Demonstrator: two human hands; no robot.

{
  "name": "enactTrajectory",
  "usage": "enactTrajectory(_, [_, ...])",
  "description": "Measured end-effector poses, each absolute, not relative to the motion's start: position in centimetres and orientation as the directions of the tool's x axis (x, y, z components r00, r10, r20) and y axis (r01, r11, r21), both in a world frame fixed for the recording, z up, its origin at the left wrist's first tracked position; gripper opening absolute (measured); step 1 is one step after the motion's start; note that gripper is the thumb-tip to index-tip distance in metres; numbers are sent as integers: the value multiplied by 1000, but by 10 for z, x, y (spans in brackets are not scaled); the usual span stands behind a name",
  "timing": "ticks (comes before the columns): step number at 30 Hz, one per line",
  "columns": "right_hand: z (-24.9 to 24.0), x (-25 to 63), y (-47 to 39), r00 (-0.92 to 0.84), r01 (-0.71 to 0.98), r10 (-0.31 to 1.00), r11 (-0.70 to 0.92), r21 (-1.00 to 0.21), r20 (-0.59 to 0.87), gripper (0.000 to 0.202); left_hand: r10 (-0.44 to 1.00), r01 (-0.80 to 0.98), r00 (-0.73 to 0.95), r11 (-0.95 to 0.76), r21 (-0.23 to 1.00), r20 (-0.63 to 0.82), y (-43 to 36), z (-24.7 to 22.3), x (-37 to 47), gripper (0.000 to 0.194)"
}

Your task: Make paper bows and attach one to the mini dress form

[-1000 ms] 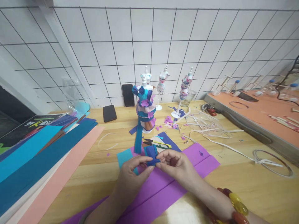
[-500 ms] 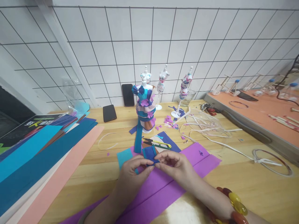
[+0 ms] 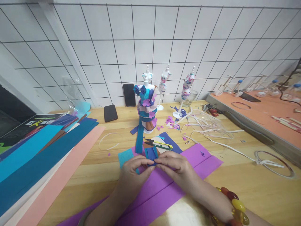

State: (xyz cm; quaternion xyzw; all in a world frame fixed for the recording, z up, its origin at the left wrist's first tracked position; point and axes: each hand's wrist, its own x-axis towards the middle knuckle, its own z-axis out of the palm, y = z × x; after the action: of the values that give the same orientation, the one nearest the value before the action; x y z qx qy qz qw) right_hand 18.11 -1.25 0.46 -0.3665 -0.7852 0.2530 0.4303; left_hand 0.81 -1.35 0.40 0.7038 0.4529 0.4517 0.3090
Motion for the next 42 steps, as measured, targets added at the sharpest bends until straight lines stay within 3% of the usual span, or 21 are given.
enactTrajectory(17, [3,183,-11,-347,317,826,549,-773,445,17,861,408,226,-508,758,455,-14,3,6,9])
enactTrajectory(31, [3,185,-11,-393,352,816,560,-750,425,18,856,432,232,-516,739,462,-14,6,5,10])
enactTrajectory(42, [5,181,-11,-312,305,884,441,-844,349,11,804,420,259,-593,687,536,-14,8,5,10])
